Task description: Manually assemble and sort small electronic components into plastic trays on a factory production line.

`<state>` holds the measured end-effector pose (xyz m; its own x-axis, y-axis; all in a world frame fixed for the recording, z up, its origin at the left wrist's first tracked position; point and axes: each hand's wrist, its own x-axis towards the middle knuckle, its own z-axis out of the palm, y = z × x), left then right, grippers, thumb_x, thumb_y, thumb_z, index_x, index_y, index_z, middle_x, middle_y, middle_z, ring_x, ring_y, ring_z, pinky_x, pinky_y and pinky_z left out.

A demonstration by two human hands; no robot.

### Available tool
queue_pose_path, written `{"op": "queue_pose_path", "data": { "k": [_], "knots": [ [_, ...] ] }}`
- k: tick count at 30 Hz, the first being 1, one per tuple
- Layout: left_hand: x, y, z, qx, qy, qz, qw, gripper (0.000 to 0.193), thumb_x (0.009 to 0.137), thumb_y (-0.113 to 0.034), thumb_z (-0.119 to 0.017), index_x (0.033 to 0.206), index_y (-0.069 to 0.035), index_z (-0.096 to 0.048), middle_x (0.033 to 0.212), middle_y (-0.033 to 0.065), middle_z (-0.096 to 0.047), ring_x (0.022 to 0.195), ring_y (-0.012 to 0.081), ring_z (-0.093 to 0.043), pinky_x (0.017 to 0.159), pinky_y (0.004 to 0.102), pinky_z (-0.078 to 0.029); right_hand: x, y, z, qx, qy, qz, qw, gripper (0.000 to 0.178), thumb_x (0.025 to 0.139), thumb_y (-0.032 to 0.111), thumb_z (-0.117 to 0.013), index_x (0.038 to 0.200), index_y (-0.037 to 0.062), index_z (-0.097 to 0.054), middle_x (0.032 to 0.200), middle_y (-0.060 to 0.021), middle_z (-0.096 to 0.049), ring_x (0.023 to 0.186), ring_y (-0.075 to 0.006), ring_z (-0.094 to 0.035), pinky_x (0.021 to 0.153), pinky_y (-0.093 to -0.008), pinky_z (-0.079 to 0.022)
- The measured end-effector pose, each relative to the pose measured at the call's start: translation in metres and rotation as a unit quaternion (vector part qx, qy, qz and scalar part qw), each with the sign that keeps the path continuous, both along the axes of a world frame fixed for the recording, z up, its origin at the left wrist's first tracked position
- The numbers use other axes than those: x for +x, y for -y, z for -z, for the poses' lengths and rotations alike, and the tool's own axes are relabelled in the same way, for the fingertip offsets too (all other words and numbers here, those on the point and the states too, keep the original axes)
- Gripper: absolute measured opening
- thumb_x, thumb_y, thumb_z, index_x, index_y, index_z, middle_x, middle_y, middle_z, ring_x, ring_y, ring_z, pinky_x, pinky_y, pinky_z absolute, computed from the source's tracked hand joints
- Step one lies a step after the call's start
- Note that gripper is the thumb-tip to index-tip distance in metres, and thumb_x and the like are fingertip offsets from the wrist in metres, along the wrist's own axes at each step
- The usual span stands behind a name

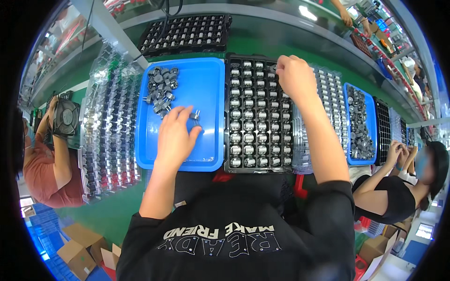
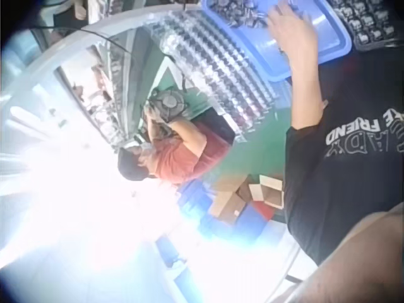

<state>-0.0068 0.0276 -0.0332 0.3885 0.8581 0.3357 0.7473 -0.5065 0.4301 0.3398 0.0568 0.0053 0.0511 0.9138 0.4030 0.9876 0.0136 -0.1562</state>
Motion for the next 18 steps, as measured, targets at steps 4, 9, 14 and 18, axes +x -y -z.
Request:
{"op": "queue_pose_path", "data": {
  "k": [4,9,14,18],
  "knots": [
    [0.012,-0.008,0.005,-0.062,-0.056,-0.01,0.996,0.035,0.083,-0.012,-0.075,0.116,-0.004,-0.067,0.105,0.0168,-0.067,0.098,0.038,-0.066,0.087,0.0477,-0.053,0.015,-0.042,0.03,-0.049,0.13,-0.002,0.99,0.004,0.082,0.009,-0.067,0.085,0.0088,-0.068,0.088,-0.0128,-0.068,0.093,-0.036,-0.066,0.079,-0.049,-0.055],
    [0.02,-0.018,0.012,-0.114,-0.038,-0.034,0.992,0.021,0.083,-0.008,-0.071,0.103,-0.002,-0.068,0.102,0.0193,-0.067,0.092,0.042,-0.066,0.085,0.0498,-0.053,0.014,-0.053,0.03,-0.088,0.096,-0.019,0.991,0.014,0.08,0.007,-0.067,0.092,0.009,-0.074,0.095,-0.0144,-0.071,0.097,-0.0357,-0.068,0.084,-0.046,-0.057],
    [0.024,-0.027,0.003,-0.111,0.066,-0.053,0.99,0.014,0.087,-0.002,-0.066,0.1,-0.002,-0.067,0.098,0.0192,-0.068,0.093,0.0404,-0.067,0.081,0.0472,-0.054,0.084,-0.024,0.007,-0.136,-0.1,0.18,0.969,0.018,0.076,0.019,-0.083,0.084,0.0061,-0.072,0.084,-0.0137,-0.074,0.084,-0.0305,-0.072,0.079,-0.041,-0.056],
    [0.019,-0.03,-0.006,-0.01,0.146,-0.034,0.989,0.016,0.093,0.004,-0.058,0.104,-0.003,-0.069,0.1,0.0182,-0.067,0.094,0.0384,-0.067,0.08,0.0457,-0.054,0.1,-0.011,0.014,-0.146,-0.183,0.195,0.953,0.027,0.073,0.023,-0.089,0.079,0.0059,-0.068,0.076,-0.0104,-0.072,0.075,-0.0239,-0.071,0.072,-0.038,-0.055]
  ]
}}
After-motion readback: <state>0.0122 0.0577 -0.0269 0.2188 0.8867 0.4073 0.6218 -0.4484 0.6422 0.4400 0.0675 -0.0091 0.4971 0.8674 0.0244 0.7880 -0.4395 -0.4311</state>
